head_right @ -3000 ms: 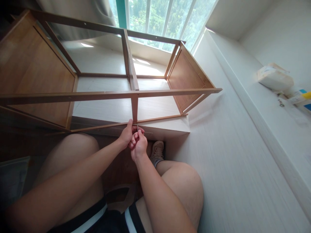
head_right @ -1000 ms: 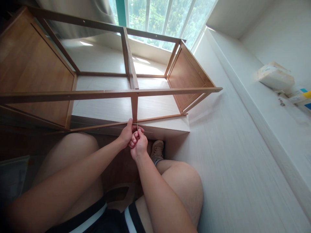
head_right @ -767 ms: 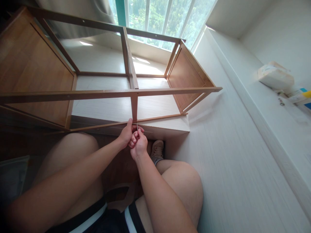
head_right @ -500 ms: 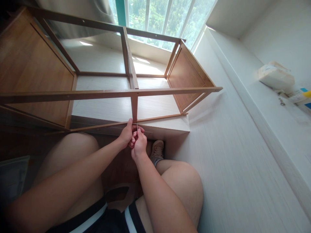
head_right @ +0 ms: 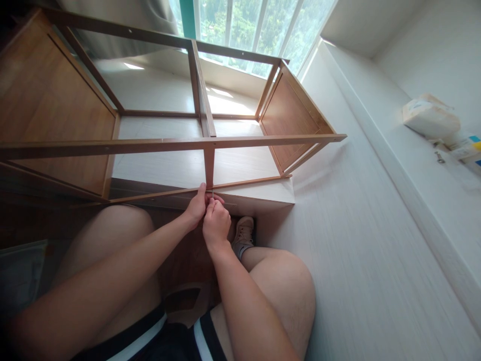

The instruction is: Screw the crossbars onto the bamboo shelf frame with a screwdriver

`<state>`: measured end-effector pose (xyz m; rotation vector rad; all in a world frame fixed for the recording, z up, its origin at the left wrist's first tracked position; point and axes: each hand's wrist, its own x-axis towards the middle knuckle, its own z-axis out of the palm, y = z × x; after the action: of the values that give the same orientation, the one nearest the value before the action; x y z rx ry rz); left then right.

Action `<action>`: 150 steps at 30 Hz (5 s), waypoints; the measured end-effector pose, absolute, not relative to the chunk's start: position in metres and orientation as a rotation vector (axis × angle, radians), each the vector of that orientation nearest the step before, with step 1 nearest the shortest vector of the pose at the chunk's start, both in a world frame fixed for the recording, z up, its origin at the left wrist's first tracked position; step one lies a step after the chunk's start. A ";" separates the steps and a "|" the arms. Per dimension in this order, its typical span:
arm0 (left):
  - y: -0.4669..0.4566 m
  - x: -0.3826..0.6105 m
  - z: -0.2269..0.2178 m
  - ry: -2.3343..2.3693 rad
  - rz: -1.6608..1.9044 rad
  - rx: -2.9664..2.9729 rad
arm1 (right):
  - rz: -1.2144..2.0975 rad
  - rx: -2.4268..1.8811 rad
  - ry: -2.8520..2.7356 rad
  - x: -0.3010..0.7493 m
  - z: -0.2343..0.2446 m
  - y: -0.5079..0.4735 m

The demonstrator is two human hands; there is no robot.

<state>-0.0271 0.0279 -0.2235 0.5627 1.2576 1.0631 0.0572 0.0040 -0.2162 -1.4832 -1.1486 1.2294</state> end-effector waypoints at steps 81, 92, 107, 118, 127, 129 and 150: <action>0.022 -0.030 -0.213 1.359 0.842 0.537 | 1.979 -1.022 -0.361 0.048 -0.213 0.004; 0.021 -0.029 -0.213 1.322 0.896 0.517 | 1.778 -1.234 -0.685 0.046 -0.218 0.004; 0.029 -0.028 -0.224 1.242 1.057 0.537 | 1.236 -1.463 -1.187 0.058 -0.222 0.005; 0.023 -0.028 -0.213 1.309 0.895 0.491 | 1.877 -1.187 -0.670 0.052 -0.216 0.011; 0.023 -0.031 -0.212 1.349 0.893 0.508 | 2.122 -0.992 -0.361 0.059 -0.212 0.012; 0.023 -0.031 -0.213 1.351 0.892 0.513 | 2.128 -0.978 -0.324 0.058 -0.213 0.012; 0.023 -0.031 -0.218 1.360 0.870 0.546 | 2.022 -1.042 -0.285 0.049 -0.209 0.007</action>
<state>-0.0307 0.0228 -0.2175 0.5455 1.3600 0.8702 0.0492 0.0068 -0.2089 -1.0422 -0.2851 2.0219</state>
